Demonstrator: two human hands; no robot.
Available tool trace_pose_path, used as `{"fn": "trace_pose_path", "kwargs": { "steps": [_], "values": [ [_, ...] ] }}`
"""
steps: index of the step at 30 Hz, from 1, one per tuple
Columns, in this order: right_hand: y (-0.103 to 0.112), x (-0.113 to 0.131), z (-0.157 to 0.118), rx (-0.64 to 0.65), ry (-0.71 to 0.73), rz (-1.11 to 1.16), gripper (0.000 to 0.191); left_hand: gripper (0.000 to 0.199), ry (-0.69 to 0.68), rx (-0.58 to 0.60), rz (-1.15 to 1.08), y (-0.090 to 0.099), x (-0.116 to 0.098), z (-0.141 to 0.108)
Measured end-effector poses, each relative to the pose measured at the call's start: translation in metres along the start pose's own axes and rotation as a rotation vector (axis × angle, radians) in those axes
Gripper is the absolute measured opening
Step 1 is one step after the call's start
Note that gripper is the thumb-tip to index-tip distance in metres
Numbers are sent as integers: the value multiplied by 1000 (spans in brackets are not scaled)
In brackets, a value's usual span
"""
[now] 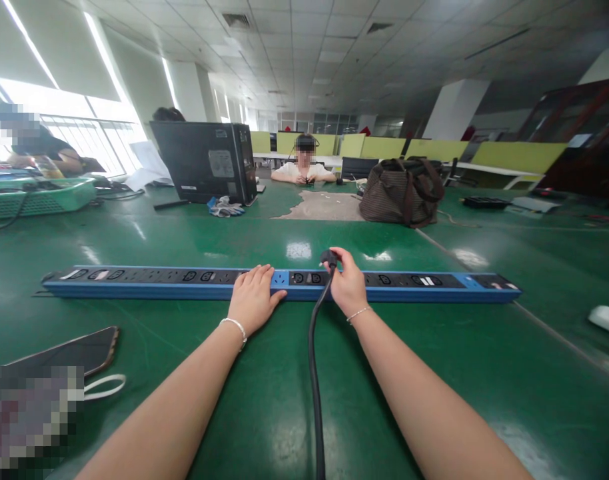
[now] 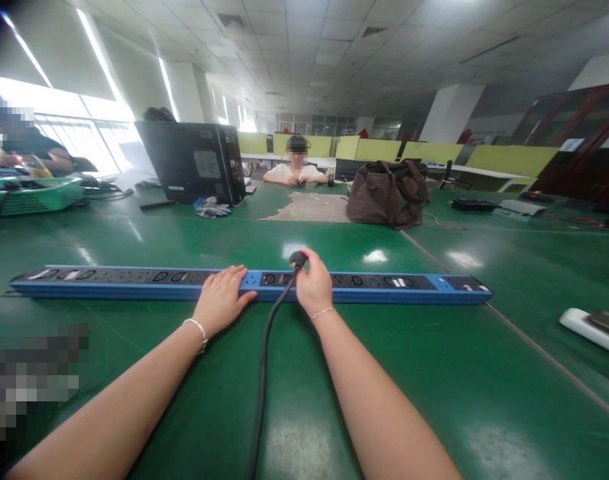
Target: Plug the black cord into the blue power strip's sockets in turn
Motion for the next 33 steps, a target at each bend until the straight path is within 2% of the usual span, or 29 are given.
{"fn": "trace_pose_path", "kwargs": {
  "steps": [2, 4, 7, 22, 33],
  "values": [
    [17, -18, 4, 69, -46, 6, 31, 55, -1, 3, 1, 0, 0, 0],
    [25, -30, 4, 161, -82, 16, 29, 55, -1, 6, 1, 0, 0, 0],
    [26, -30, 1, 239, -69, 10, 28, 54, 5, 12, 2, 0, 0, 0],
    [23, -14, -4, 244, 48, -190, 33, 53, -7, 2, -11, 1, -1, 0],
    [16, -3, -5, 342, 206, -359, 33, 54, -8, 5, -14, 0, 0, 1]
  ]
}}
Point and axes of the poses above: each hand's wrist, its own z-axis towards the middle knuckle, its own y-axis out of the back of the hand, x = y × z, the point moved 8 cm from there along z, towards the middle knuckle, and after that the axes turned 1 degree about -z, right-handed, at the moved point
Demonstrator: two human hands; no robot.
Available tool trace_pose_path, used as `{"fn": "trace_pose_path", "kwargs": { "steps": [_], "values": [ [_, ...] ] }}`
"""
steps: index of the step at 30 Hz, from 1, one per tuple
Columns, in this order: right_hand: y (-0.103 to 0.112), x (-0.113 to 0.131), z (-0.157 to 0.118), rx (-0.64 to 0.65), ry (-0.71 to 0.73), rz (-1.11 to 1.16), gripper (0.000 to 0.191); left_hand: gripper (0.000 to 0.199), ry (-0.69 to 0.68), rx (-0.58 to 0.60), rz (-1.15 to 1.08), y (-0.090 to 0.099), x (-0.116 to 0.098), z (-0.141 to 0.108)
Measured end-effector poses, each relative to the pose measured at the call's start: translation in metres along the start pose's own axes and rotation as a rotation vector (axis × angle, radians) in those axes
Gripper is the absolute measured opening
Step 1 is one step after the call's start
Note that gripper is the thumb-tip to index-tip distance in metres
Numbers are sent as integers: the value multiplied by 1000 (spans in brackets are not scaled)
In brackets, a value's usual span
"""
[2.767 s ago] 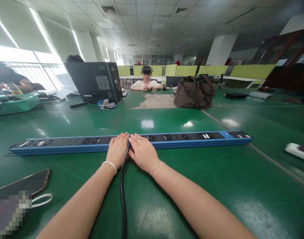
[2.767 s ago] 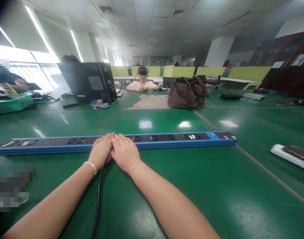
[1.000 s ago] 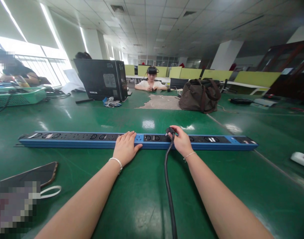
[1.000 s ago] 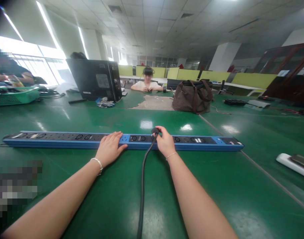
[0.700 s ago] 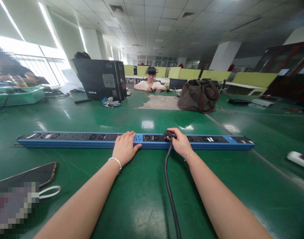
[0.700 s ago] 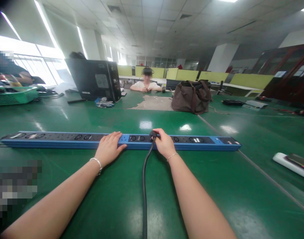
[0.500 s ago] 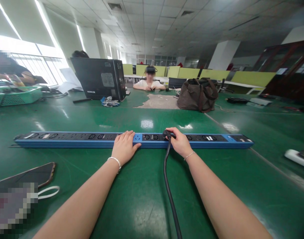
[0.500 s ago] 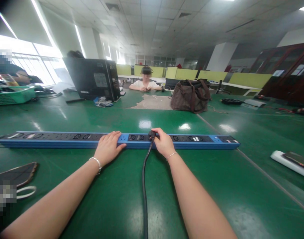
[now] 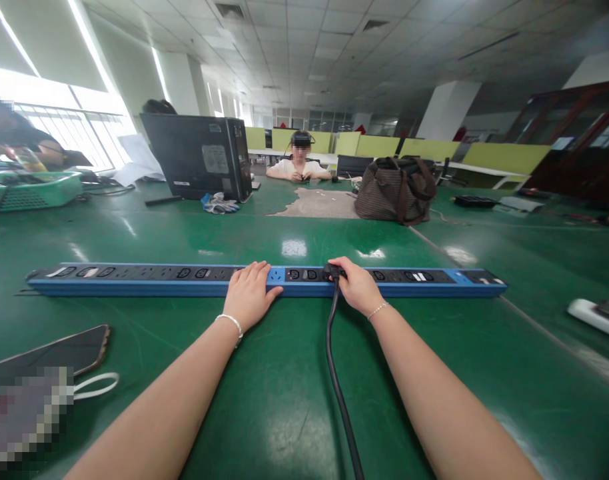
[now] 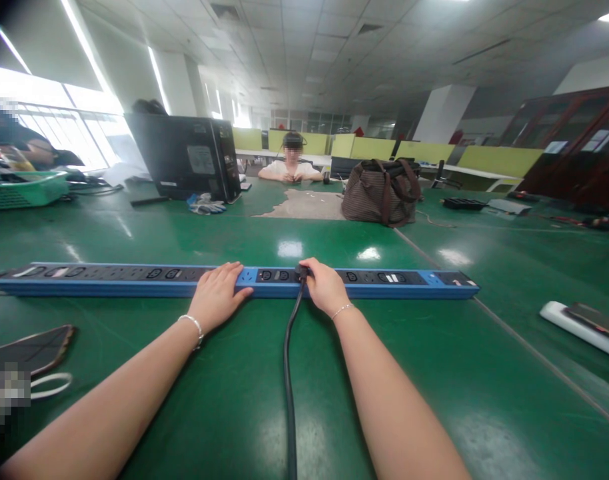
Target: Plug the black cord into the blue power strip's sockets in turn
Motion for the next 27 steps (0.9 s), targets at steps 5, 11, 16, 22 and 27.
{"fn": "trace_pose_path", "kwargs": {
  "steps": [5, 11, 16, 22, 27],
  "values": [
    [-2, 6, -6, -25, 23, -108, 32, 53, -5, -10, -10, 1, 0, 0],
    [-1, 23, -9, -134, 84, -324, 28, 52, 4, -13, -5, 0, 0, -1],
    [-4, 31, -7, -176, 101, -426, 24, 53, 5, -7, 8, 0, 1, -1],
    [-5, 36, -13, -171, 134, -434, 25, 53, 3, -6, 14, 1, 0, -1],
    [-8, 28, -16, -207, 71, -385, 31, 54, 4, -2, 18, 0, 0, -1]
  ]
}}
Point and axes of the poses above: each hand's wrist, its own z-axis towards the middle knuckle, its own y-axis out of the back of the hand, x = y × z, the point moved 8 cm from there along z, towards the middle knuckle, and after that the axes turned 1 degree about -z, right-handed, at the moved point
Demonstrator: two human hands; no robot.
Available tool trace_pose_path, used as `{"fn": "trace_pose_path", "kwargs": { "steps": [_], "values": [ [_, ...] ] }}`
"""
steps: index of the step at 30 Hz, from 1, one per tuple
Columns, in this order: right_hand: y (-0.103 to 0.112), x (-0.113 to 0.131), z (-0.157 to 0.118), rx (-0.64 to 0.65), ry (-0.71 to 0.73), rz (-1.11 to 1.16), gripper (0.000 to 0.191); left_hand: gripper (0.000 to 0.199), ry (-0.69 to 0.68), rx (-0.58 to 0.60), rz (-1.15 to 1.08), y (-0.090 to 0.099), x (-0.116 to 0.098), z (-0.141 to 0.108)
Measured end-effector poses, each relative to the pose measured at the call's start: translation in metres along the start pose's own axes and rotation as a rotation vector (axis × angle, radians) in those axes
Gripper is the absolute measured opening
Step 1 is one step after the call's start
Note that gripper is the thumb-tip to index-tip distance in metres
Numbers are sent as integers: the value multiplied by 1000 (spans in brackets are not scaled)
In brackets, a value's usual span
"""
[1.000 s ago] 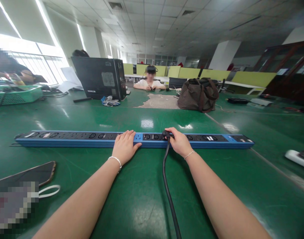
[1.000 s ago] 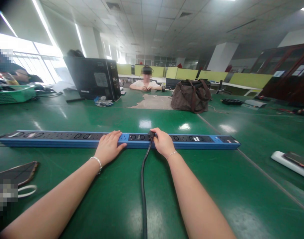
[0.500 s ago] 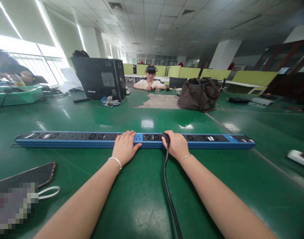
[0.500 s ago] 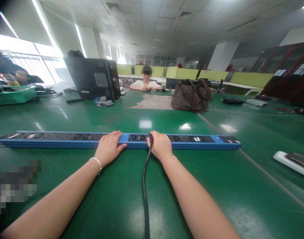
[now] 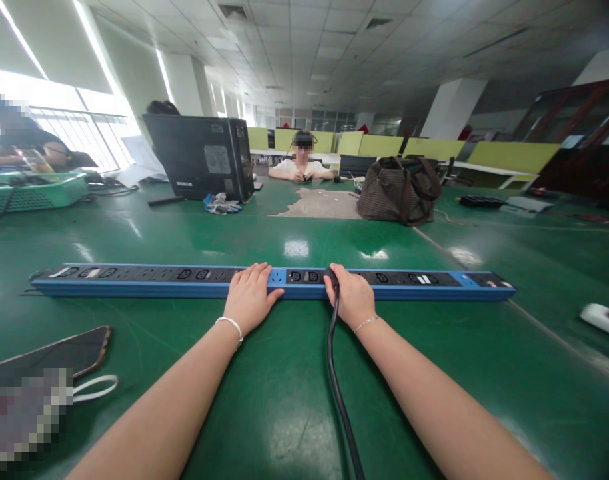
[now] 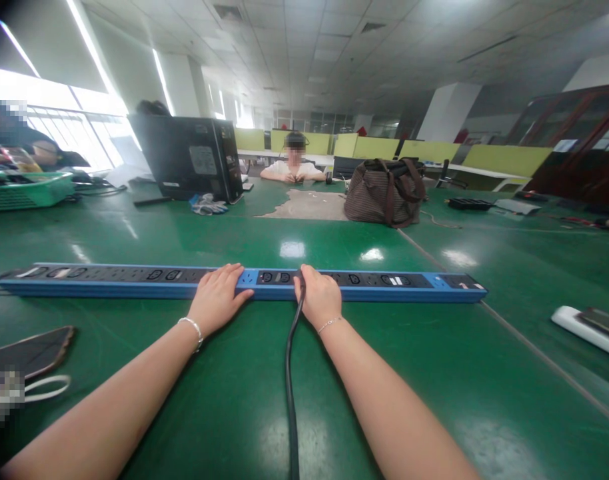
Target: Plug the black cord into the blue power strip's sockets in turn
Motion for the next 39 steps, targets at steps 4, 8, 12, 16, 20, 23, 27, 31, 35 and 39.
{"fn": "trace_pose_path", "kwargs": {
  "steps": [4, 8, 12, 16, 20, 23, 27, 31, 35, 39],
  "values": [
    [-2, -2, -2, -45, -7, 37, 32, 55, 6, 9, -5, 0, 0, 0],
    [-4, -4, -2, -48, -16, 63, 32, 56, 13, 22, 8, -1, 1, 0],
    [-5, -7, -1, -39, -64, 110, 35, 56, 6, 13, 12, -1, 1, 1],
    [-7, -10, 0, -14, -92, 122, 32, 57, 4, 8, 7, -2, 1, 1],
    [-8, -12, 2, 3, -68, 135, 33, 56, 5, 13, 5, -2, 2, 0],
    [-6, -13, 2, -37, -21, 149, 37, 56, -1, 13, 7, -2, 2, 0],
    [-6, -13, -1, -82, 10, 167, 40, 56, -15, 4, 0, -1, 2, 0],
    [-4, -12, 0, -104, 0, 220, 40, 56, -16, -1, -15, -1, 2, 1],
    [20, -38, 7, -303, -292, 304, 37, 56, -14, 3, -21, -2, 2, 1],
    [42, -79, 5, -401, -451, 366, 38, 56, -15, 8, -7, -3, 2, 1]
  ]
}}
Point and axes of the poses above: each hand's wrist, its own z-axis towards the middle knuckle, its own y-axis out of the back of the hand, x = y × z, the point moved 8 cm from there along z, towards the middle knuckle, and after that the axes turned 1 degree about -z, right-handed, at the moved point
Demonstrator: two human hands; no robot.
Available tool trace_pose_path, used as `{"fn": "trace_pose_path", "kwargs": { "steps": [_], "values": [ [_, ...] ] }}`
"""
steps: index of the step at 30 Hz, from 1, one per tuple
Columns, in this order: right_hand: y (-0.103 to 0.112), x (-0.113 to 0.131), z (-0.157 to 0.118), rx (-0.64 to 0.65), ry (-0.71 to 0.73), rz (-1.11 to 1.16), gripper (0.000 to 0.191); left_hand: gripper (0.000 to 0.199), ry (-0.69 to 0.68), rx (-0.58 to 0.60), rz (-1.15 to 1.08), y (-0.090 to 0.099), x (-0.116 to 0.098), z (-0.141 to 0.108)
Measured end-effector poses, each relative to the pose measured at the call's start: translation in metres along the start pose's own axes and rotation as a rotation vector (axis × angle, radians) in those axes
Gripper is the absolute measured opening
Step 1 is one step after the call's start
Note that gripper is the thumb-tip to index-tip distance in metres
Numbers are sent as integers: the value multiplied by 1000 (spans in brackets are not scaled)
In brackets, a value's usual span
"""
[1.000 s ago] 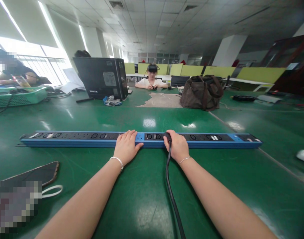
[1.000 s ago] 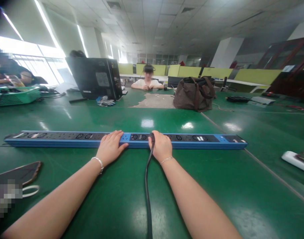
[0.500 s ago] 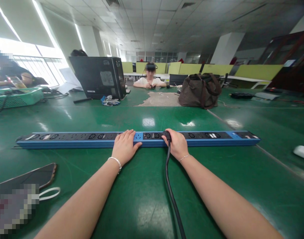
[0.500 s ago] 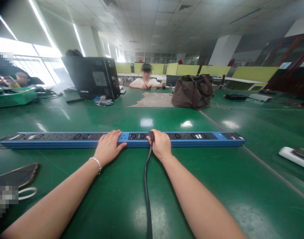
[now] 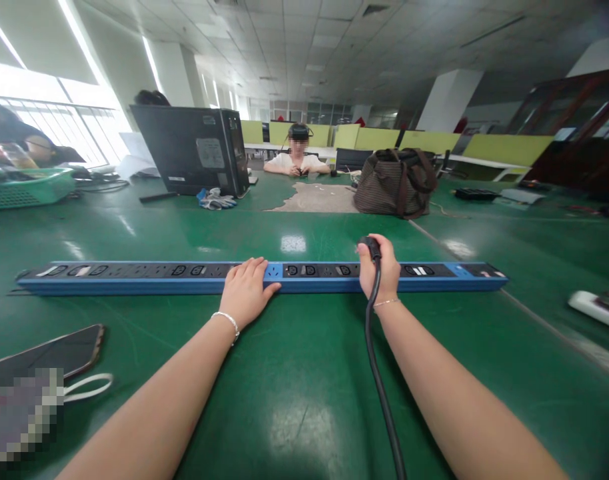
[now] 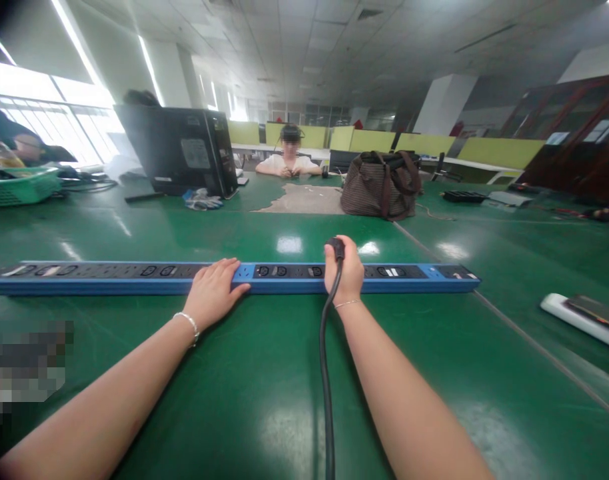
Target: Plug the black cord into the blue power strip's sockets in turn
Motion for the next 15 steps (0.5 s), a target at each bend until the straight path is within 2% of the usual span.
{"fn": "trace_pose_path", "kwargs": {
  "steps": [5, 8, 11, 15],
  "values": [
    [45, -72, 14, -94, -177, 52, 33, 56, 1, 1, 3, 1, 0, 1],
    [56, -102, 15, -62, -234, 99, 32, 56, -4, 1, 8, 1, 0, 1],
    [53, -106, 14, -12, -213, 91, 33, 55, -5, -2, 5, 1, 0, 1],
    [40, -95, 12, 121, -159, -18, 34, 54, -9, -4, 4, 2, 0, 0]
  ]
}}
Point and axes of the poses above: each hand's wrist, its own z-axis towards the middle knuckle, its own y-axis out of the back of the hand, x = y × z, the point moved 8 cm from there along z, towards the middle knuckle, and after that the axes turned 1 degree about -z, right-handed, at the moved point
